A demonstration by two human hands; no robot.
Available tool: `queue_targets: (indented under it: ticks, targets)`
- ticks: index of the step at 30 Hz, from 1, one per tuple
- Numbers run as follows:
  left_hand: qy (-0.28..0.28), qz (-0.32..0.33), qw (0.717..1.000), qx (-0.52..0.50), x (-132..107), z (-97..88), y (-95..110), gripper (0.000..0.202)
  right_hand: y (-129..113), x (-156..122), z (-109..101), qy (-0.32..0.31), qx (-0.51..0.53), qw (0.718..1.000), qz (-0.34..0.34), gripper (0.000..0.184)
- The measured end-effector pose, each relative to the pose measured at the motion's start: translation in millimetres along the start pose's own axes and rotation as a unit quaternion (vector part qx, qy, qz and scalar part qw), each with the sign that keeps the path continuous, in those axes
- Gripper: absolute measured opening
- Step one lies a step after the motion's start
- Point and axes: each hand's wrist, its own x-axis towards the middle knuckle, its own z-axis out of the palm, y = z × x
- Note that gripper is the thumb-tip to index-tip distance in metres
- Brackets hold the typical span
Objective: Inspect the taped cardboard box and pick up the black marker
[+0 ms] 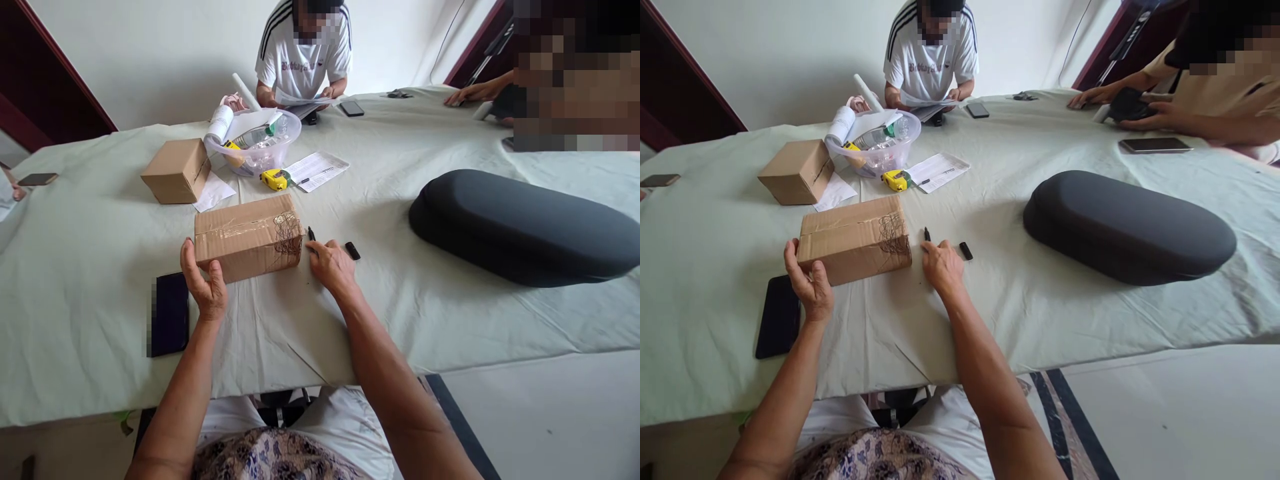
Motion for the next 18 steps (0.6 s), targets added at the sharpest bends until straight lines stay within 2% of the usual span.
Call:
queue_targets:
  ticks: [3, 6, 8, 12, 13, 15, 18]
  targets:
    - [0.001, 0.029, 0.999, 0.021, 0.3, -0.1, -3.2, 0.057, 3.3, 3.2, -0.5, 0.016, 0.066, 0.997, 0.023, 0.043]
    - [-0.006, -0.005, 1.000, 0.030, 1.2, 0.7, -2.0, 0.051, 8.3, 8.8, 0.2, 0.050, 0.187, 0.981, 0.009, 0.040]
    - [-0.009, -0.027, 0.999, 0.026, 1.9, 1.4, -0.1, 0.051, 11.2, 12.5, 1.0, 0.076, 0.298, 0.951, -0.022, 0.039]
    - [-0.003, -0.035, 0.999, 0.024, 2.8, 2.2, 3.1, 0.051, 11.5, 13.9, 1.9, 0.150, 0.484, 0.855, -0.114, 0.057]
    - [-0.004, -0.035, 0.999, 0.025, 2.8, 2.2, 3.5, 0.050, 9.8, 12.5, 1.8, 0.167, 0.504, 0.836, -0.138, 0.062]
    - [-0.007, -0.035, 0.999, 0.027, 2.8, 2.2, 3.6, 0.051, 5.0, 7.3, 1.1, 0.210, 0.508, 0.819, -0.165, 0.068]
    - [-0.013, -0.036, 0.999, 0.030, 2.5, 2.1, 3.1, 0.051, -3.2, -3.8, 0.1, 0.320, 0.456, 0.820, -0.132, 0.043]
